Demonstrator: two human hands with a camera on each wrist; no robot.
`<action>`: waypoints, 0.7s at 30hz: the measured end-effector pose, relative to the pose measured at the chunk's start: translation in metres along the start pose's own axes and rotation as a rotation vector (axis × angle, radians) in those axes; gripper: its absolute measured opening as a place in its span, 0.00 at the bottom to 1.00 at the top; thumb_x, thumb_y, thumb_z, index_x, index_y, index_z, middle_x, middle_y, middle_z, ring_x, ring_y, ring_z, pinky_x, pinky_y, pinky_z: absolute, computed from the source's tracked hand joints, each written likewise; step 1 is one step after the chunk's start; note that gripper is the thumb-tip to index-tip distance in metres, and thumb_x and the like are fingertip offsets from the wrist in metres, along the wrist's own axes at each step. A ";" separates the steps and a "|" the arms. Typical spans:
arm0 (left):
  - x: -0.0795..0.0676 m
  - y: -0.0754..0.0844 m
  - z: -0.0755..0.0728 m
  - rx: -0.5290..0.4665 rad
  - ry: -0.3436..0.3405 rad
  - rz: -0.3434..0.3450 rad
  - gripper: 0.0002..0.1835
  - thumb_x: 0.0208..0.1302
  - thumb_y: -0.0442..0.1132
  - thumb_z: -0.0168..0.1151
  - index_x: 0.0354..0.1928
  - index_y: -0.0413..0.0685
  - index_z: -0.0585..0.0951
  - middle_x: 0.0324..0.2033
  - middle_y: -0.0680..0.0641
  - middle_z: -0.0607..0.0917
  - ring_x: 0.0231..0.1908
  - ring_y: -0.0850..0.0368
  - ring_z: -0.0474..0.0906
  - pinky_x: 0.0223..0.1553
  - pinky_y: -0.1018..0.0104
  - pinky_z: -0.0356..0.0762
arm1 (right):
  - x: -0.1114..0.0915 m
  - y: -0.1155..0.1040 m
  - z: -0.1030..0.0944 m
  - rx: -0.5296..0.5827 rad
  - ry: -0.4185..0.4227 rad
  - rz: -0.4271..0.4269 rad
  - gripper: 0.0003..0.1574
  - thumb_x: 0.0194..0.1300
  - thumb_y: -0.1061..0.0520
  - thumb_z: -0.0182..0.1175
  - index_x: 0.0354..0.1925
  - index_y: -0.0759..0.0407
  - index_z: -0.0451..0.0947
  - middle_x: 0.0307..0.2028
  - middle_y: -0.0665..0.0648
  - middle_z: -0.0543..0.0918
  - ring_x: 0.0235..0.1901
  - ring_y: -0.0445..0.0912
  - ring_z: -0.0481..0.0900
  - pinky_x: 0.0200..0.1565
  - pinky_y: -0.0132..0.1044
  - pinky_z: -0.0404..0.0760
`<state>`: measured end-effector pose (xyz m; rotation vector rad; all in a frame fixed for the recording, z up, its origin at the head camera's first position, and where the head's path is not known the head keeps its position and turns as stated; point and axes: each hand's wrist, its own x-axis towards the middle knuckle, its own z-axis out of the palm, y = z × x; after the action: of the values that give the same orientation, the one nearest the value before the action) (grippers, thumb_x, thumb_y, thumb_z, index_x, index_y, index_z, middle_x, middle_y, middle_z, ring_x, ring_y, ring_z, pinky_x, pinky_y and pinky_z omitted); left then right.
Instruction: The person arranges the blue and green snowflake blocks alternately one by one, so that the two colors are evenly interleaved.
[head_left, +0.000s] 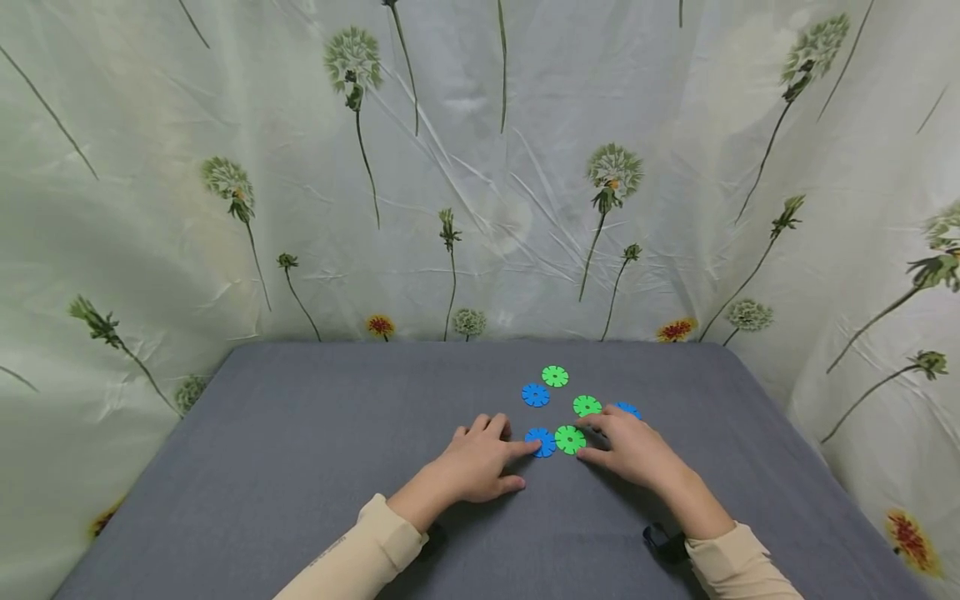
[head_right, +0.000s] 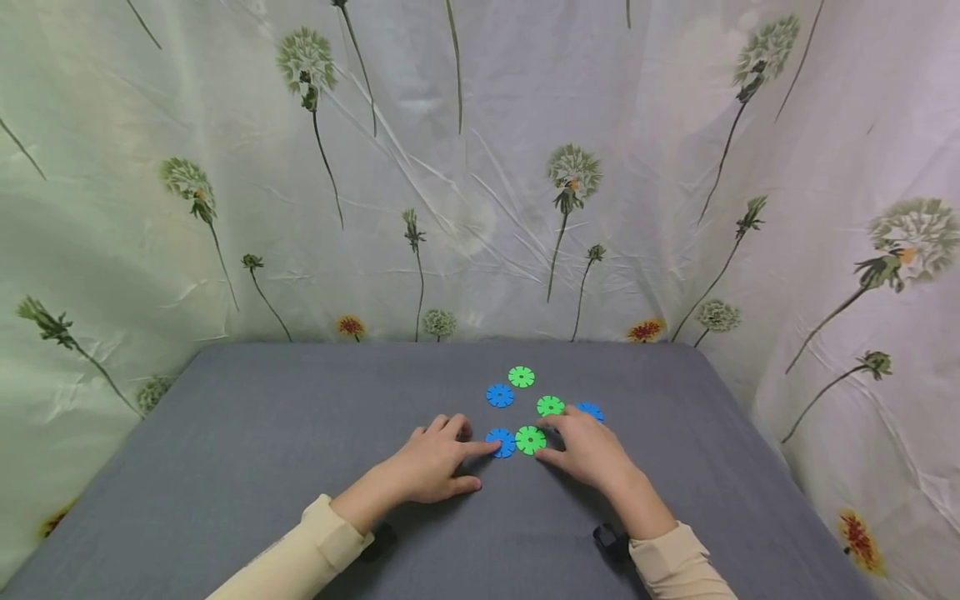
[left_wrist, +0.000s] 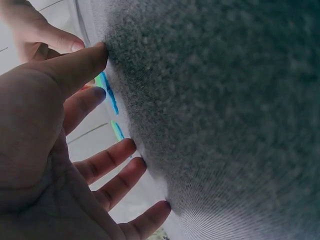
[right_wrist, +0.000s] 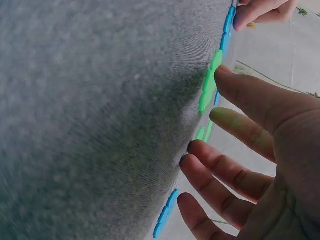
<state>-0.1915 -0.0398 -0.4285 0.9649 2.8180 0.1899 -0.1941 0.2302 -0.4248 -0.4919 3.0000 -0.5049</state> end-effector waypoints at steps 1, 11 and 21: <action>0.000 0.000 0.001 0.004 0.003 0.000 0.33 0.73 0.60 0.68 0.78 0.81 0.72 0.60 0.49 0.77 0.52 0.53 0.69 0.44 0.55 0.71 | 0.000 0.000 0.001 -0.005 0.003 -0.003 0.27 0.66 0.46 0.77 0.61 0.53 0.88 0.54 0.60 0.86 0.53 0.56 0.85 0.50 0.61 0.87; 0.000 0.000 0.002 0.004 0.012 -0.007 0.31 0.74 0.59 0.68 0.76 0.81 0.74 0.61 0.49 0.76 0.53 0.53 0.69 0.45 0.55 0.71 | 0.001 0.000 0.004 -0.038 0.032 -0.017 0.25 0.65 0.47 0.78 0.59 0.52 0.89 0.49 0.57 0.83 0.43 0.50 0.83 0.40 0.52 0.86; -0.005 -0.009 0.003 -0.050 0.039 0.015 0.26 0.73 0.58 0.69 0.71 0.78 0.80 0.64 0.51 0.79 0.58 0.52 0.74 0.49 0.52 0.74 | 0.000 -0.001 0.004 -0.047 0.053 -0.031 0.26 0.63 0.46 0.79 0.58 0.51 0.90 0.48 0.56 0.83 0.43 0.50 0.82 0.39 0.50 0.85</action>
<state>-0.1928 -0.0497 -0.4324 0.9816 2.8270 0.2828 -0.1935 0.2281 -0.4281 -0.5368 3.0661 -0.4579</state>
